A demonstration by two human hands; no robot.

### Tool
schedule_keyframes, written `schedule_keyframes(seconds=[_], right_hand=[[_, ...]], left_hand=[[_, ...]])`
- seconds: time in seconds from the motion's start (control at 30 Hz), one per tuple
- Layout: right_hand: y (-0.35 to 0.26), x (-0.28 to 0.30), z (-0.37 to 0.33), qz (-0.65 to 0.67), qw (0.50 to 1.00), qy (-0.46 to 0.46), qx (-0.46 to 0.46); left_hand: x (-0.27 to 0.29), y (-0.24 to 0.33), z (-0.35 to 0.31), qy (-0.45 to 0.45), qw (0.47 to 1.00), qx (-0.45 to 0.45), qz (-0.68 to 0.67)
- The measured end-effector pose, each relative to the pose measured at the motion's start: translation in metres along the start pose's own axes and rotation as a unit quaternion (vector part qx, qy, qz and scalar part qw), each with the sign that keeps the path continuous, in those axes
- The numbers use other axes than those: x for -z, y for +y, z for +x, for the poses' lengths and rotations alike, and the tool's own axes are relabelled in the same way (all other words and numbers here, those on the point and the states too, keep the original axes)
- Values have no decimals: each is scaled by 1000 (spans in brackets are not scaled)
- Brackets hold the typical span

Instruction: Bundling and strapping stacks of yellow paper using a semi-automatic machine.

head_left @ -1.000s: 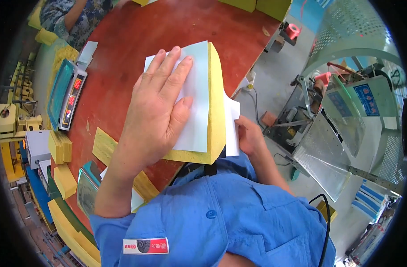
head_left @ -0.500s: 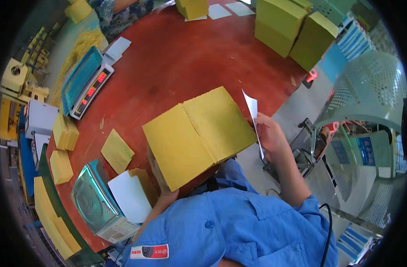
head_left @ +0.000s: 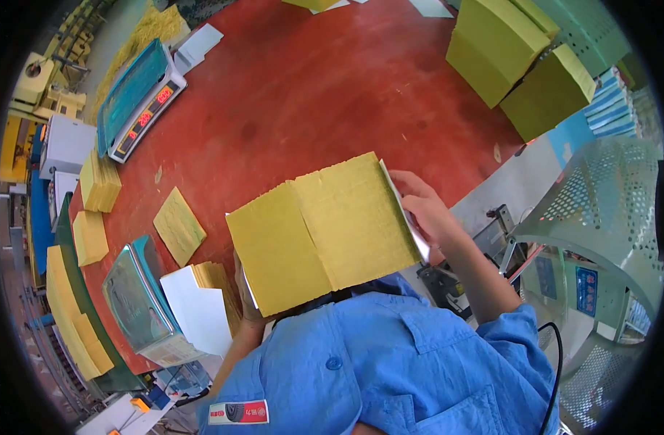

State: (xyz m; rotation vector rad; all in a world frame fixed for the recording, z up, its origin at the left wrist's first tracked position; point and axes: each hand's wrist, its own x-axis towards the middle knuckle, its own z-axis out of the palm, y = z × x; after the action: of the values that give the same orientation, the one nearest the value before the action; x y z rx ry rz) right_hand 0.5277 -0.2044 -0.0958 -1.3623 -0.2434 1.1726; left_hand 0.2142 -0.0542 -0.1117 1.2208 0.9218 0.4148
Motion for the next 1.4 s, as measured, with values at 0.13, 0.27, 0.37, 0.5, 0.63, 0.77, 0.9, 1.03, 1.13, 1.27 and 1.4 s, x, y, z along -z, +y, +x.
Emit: schedule_keyframes(seconds=[0.13,0.27,0.37,0.5,0.63,0.77,0.9,1.03,1.13,1.27,1.4], right_hand=[[21,0,2,-56,996,15,68],[36,-4,4,-75,989,47,120],[29,-9,1,-125,981,85,125],[26,-10,-2,-163,973,105,123],[23,-12,-5,-262,941,109,183],[26,-12,-4,-254,925,115,257],[19,-12,-5,-275,926,91,243],[13,-10,-1,-193,968,33,155],[-7,-13,-5,-203,970,-4,131],[-11,-5,-4,-165,981,-56,86],[-13,0,-10,-90,990,-93,54]], left_hand=[[20,-18,-4,37,993,75,-83],[19,-18,1,11,993,18,-116],[16,-12,2,-19,989,-38,-143],[3,3,-1,-36,976,-58,-207],[-3,5,0,-37,955,-42,-291],[-4,5,2,-43,960,-67,-267],[-12,14,1,-29,963,-86,-252],[-6,6,4,-31,970,-113,-214],[-3,-4,7,-3,956,-78,-283],[-1,-6,10,5,959,-83,-273],[-4,4,6,2,975,-133,-180]])
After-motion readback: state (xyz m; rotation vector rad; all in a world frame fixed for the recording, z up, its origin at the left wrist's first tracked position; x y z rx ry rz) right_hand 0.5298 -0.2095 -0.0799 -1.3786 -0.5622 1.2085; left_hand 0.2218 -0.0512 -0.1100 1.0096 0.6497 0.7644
